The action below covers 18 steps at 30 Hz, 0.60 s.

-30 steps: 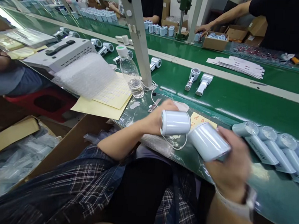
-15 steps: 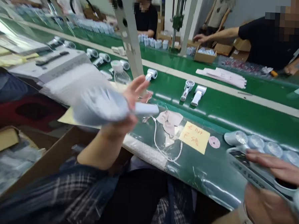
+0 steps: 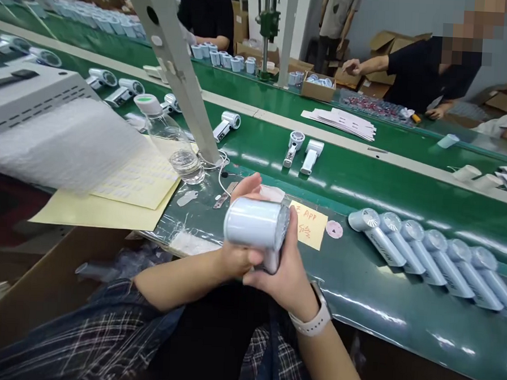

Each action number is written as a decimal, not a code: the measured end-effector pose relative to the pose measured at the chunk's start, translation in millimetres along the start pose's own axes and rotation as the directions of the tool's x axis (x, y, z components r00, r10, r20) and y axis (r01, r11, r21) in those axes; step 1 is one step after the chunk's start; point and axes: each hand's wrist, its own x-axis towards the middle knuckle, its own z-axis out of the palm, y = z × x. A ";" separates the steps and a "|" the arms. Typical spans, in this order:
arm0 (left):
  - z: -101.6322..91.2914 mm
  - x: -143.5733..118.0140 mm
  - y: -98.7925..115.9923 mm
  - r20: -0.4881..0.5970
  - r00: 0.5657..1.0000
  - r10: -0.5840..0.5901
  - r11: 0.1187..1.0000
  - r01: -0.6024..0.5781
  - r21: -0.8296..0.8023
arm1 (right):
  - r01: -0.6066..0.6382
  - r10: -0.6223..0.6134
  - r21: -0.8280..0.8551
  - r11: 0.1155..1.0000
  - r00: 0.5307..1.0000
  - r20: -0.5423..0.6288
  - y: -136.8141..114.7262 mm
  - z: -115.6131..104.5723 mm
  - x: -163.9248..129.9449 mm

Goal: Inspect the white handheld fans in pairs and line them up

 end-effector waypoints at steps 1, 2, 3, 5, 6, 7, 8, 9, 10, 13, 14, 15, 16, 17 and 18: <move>1.4 1.6 0.6 0.018 0.999 -0.039 0.999 0.038 0.017 | -0.024 0.024 -0.044 0.999 1.000 -0.010 -0.1 -7.8 2.4; -0.1 3.9 1.9 0.067 0.992 -0.111 0.994 0.109 0.033 | -0.067 0.061 -0.102 0.993 0.997 -0.055 2.6 -18.8 5.9; -4.5 6.5 4.0 0.148 0.968 -0.204 0.978 0.196 0.068 | -0.120 0.097 -0.185 0.975 0.987 -0.127 8.4 -31.6 10.0; -20.3 11.7 9.5 0.341 0.864 -0.370 0.926 0.315 0.207 | -0.234 0.125 -0.435 0.869 0.956 -0.265 28.9 -57.0 16.2; -30.1 13.7 11.9 0.410 0.816 -0.408 0.906 0.308 0.290 | -0.265 0.105 -0.560 0.784 0.948 -0.302 41.9 -67.7 16.8; -39.9 15.2 13.3 0.448 0.793 -0.412 0.895 0.262 0.360 | -0.277 0.074 -0.667 0.692 0.946 -0.316 55.1 -76.3 15.2; -48.8 15.8 13.3 0.459 0.795 -0.397 0.888 0.204 0.413 | -0.276 0.028 -0.751 0.600 0.946 -0.324 67.4 -83.2 11.8; -56.0 15.7 11.5 0.444 0.813 -0.376 0.879 0.162 0.448 | -0.270 -0.026 -0.816 0.511 0.944 -0.329 77.4 -88.8 7.5; -61.0 14.8 8.2 0.403 0.842 -0.358 0.871 0.146 0.469 | -0.265 -0.081 -0.862 0.433 0.940 -0.330 84.3 -93.9 3.3; -64.1 10.0 -5.2 0.265 0.885 -0.384 0.853 0.229 0.469 | -0.256 -0.189 -0.920 0.298 0.928 -0.320 83.0 -110.3 7.3; -62.5 8.2 -8.7 0.252 0.877 -0.410 0.850 0.266 0.455 | -0.250 -0.193 -0.922 0.296 0.930 -0.314 75.9 -115.5 18.3; -60.4 6.6 -10.9 0.261 0.863 -0.433 0.850 0.294 0.436 | -0.247 -0.171 -0.915 0.318 0.935 -0.311 66.9 -119.3 35.0; -58.4 5.3 -11.7 0.287 0.846 -0.448 0.854 0.311 0.416 | -0.249 -0.113 -0.900 0.358 0.945 -0.307 57.0 -120.7 57.3; -56.8 4.2 -11.5 0.321 0.831 -0.455 0.861 0.318 0.397 | -0.257 -0.031 -0.875 0.411 0.955 -0.295 47.7 -119.2 84.0; -55.7 3.5 -10.6 0.347 0.819 -0.457 0.866 0.320 0.383 | -0.276 0.127 -0.839 0.469 0.961 -0.245 40.1 -114.2 113.6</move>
